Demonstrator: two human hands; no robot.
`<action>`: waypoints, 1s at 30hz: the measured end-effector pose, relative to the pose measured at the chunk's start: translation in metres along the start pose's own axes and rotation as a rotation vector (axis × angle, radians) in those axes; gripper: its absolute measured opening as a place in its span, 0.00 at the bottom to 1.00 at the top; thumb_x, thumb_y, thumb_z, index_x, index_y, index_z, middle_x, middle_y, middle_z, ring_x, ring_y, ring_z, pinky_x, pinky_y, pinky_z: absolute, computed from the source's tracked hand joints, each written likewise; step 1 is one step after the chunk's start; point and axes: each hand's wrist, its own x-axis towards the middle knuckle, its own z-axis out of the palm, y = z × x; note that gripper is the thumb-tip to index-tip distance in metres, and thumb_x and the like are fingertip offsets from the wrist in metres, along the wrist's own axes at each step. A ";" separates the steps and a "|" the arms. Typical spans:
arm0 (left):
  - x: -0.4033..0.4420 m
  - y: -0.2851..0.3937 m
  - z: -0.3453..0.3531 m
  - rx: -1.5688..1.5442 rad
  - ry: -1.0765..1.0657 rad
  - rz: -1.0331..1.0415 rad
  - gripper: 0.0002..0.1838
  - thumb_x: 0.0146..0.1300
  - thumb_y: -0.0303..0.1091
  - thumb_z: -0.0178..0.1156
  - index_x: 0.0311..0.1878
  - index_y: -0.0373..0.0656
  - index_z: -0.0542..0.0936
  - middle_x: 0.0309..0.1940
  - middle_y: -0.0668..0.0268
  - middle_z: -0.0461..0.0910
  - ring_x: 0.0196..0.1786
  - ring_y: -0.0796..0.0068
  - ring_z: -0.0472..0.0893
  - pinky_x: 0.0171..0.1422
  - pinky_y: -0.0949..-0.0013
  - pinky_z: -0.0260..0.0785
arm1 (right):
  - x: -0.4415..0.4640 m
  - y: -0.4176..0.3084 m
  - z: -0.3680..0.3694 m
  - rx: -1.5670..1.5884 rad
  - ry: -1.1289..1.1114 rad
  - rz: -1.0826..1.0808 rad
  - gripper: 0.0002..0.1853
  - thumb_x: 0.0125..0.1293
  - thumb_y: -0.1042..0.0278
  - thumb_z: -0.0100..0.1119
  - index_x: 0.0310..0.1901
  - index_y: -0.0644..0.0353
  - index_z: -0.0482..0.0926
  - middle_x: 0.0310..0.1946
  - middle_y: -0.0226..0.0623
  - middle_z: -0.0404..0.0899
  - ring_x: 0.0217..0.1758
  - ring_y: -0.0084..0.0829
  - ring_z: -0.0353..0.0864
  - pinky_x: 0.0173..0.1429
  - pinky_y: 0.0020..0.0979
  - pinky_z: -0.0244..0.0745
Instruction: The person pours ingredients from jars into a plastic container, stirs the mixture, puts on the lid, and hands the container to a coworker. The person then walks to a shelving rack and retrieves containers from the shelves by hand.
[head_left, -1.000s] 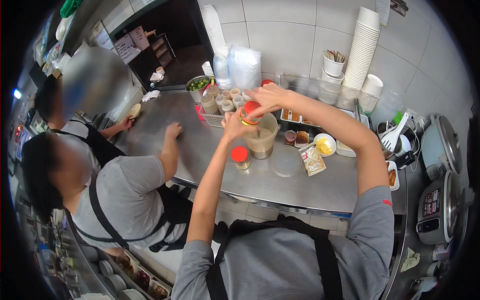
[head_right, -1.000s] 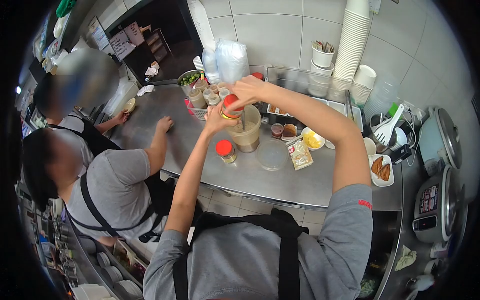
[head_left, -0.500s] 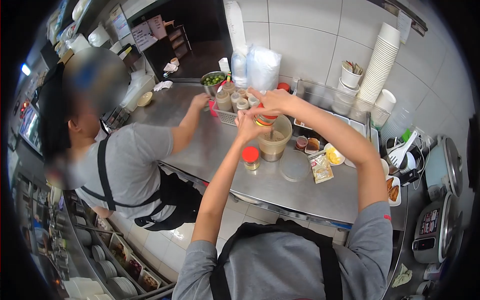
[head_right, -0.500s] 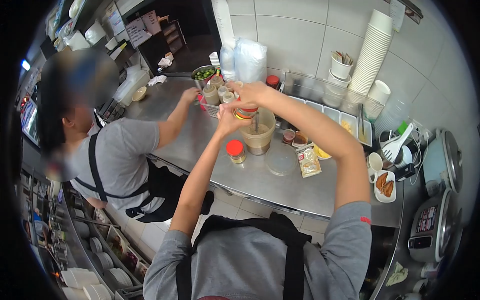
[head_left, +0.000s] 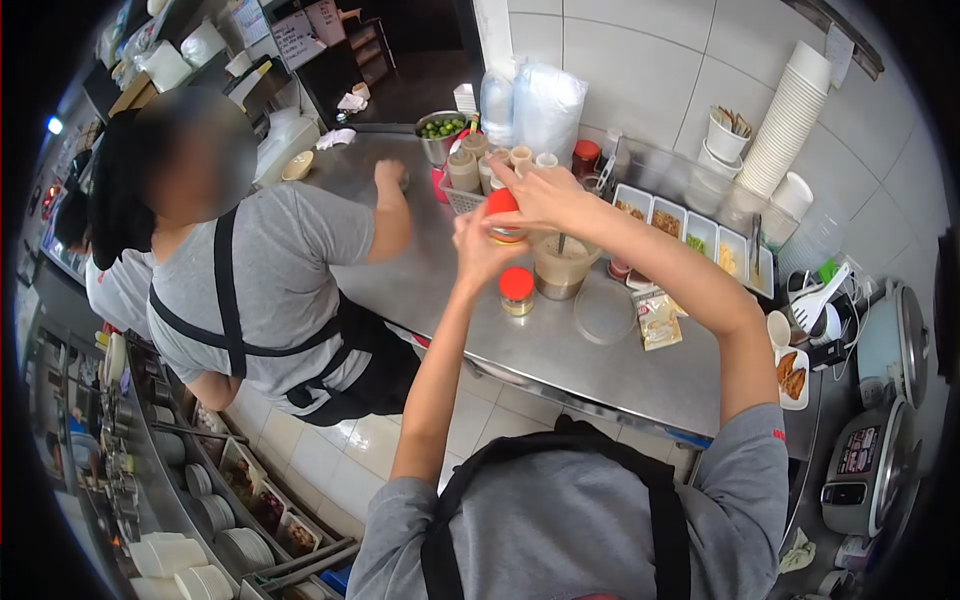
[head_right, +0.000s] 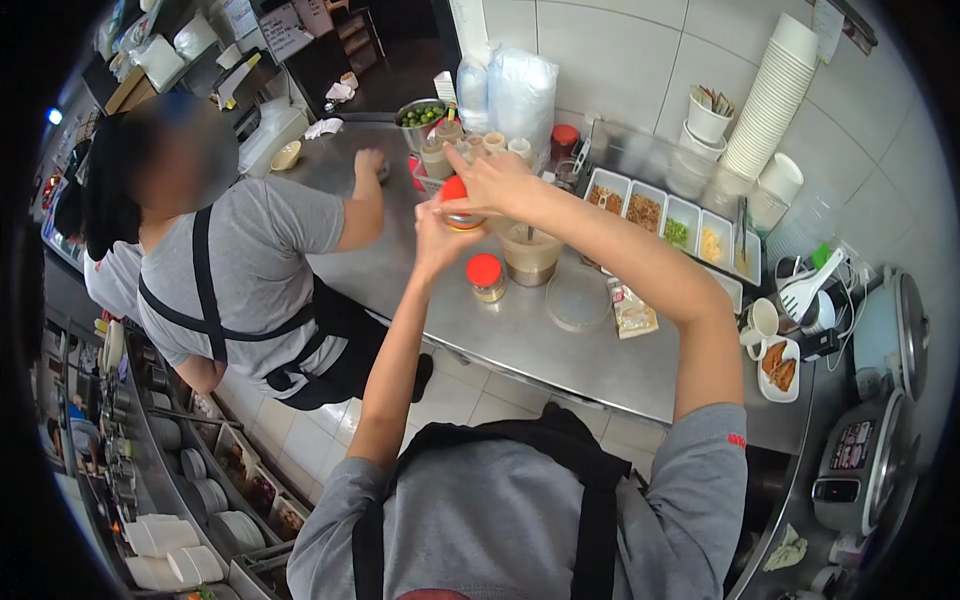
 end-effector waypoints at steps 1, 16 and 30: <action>-0.009 -0.012 -0.006 -0.063 0.040 -0.022 0.44 0.31 0.40 0.76 0.55 0.40 0.67 0.47 0.57 0.74 0.53 0.62 0.71 0.58 0.61 0.65 | -0.001 -0.002 0.007 0.013 0.079 -0.038 0.45 0.54 0.31 0.51 0.62 0.65 0.61 0.37 0.53 0.78 0.35 0.52 0.81 0.32 0.46 0.76; -0.147 -0.109 -0.011 -0.141 0.107 -0.206 0.43 0.32 0.36 0.78 0.54 0.41 0.65 0.48 0.57 0.70 0.53 0.60 0.70 0.59 0.61 0.63 | 0.002 -0.030 0.163 -0.470 -0.601 -0.521 0.34 0.36 0.58 0.73 0.52 0.44 0.75 0.36 0.26 0.81 0.55 0.34 0.73 0.71 0.63 0.31; -0.139 -0.125 0.021 -0.104 0.081 -0.221 0.44 0.31 0.39 0.77 0.55 0.42 0.65 0.51 0.60 0.70 0.58 0.58 0.68 0.65 0.55 0.51 | 0.027 -0.034 0.162 -0.304 -0.684 -0.358 0.32 0.33 0.49 0.74 0.46 0.48 0.80 0.42 0.34 0.81 0.55 0.38 0.73 0.69 0.65 0.31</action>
